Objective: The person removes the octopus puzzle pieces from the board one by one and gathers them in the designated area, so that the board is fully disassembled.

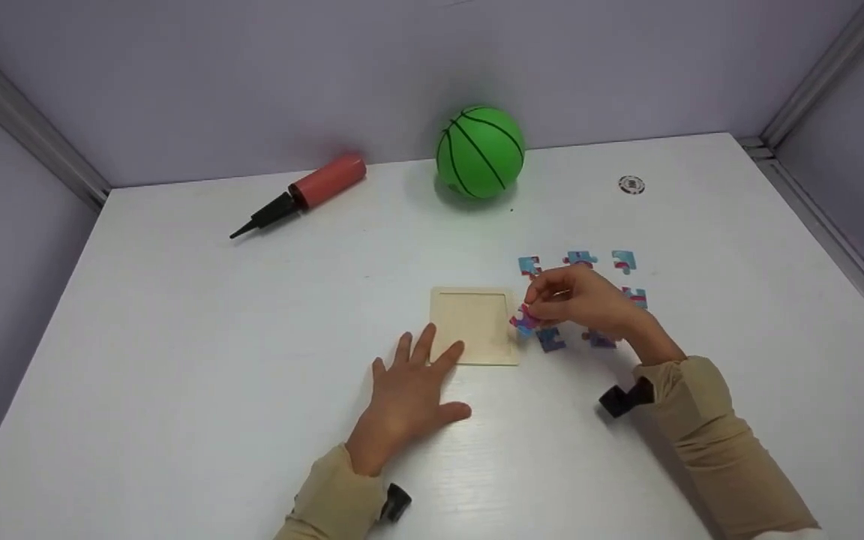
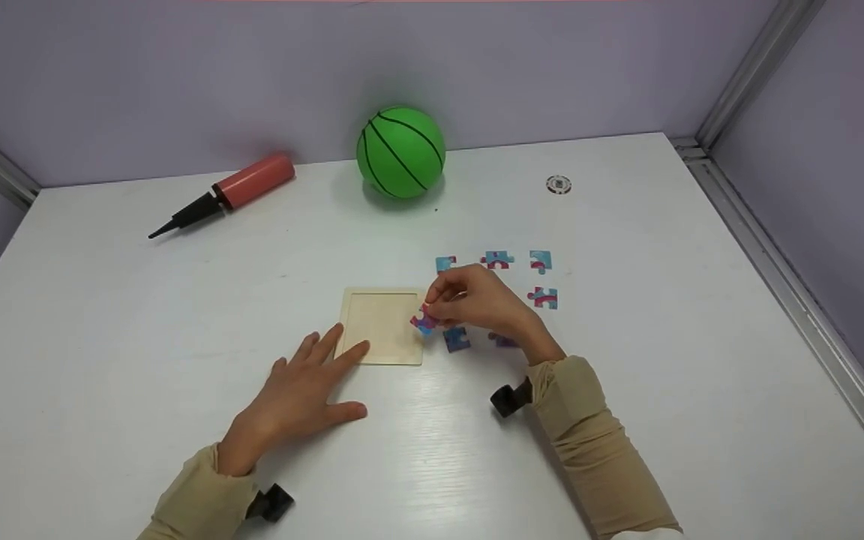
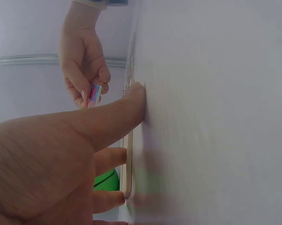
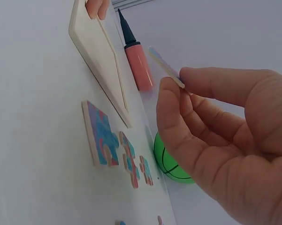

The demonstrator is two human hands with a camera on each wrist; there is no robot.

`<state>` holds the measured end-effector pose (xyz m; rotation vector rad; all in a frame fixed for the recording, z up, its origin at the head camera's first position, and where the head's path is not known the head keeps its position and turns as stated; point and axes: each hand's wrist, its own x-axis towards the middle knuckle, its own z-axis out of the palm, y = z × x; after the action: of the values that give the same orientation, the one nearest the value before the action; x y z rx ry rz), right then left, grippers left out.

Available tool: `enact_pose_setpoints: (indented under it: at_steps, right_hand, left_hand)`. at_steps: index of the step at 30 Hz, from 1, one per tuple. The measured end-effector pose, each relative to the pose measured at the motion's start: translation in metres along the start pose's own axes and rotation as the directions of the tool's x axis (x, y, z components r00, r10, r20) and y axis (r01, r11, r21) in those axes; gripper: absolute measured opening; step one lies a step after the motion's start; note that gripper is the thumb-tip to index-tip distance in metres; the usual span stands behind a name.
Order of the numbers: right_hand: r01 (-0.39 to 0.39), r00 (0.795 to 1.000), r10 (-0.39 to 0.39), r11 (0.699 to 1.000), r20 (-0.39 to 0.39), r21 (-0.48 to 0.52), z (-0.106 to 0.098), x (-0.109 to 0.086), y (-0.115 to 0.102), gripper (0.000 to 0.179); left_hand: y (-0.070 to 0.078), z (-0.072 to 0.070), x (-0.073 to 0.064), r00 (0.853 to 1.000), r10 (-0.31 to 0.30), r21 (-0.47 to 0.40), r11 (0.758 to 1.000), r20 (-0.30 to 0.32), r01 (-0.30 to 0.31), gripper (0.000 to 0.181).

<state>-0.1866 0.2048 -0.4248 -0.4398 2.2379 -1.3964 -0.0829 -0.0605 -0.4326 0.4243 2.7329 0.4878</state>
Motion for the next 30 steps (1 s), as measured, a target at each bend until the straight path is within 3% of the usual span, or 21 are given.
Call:
enact_pose_setpoints:
  at_steps: [6,18,30]
  right_hand:
    - [-0.002,1.000,0.002,0.999,-0.025,-0.032,-0.018,-0.015,0.013,0.017]
    - [-0.087,0.984,0.072,0.993,-0.160,-0.085,-0.073,-0.066,0.054,0.029]
    - [-0.135,0.984,0.117,0.982,-0.136,-0.132,-0.087,-0.084,0.068,0.024]
  left_hand:
    - [-0.001,0.001,0.000,1.000,-0.005,-0.025,1.000,0.000,0.005,0.077]
    - [0.001,0.000,-0.001,1.000,-0.001,-0.013,1.000,0.003,0.001,0.077]
    - [0.000,0.001,0.000,1.000,0.012,-0.024,1.000,-0.010,-0.012,0.076]
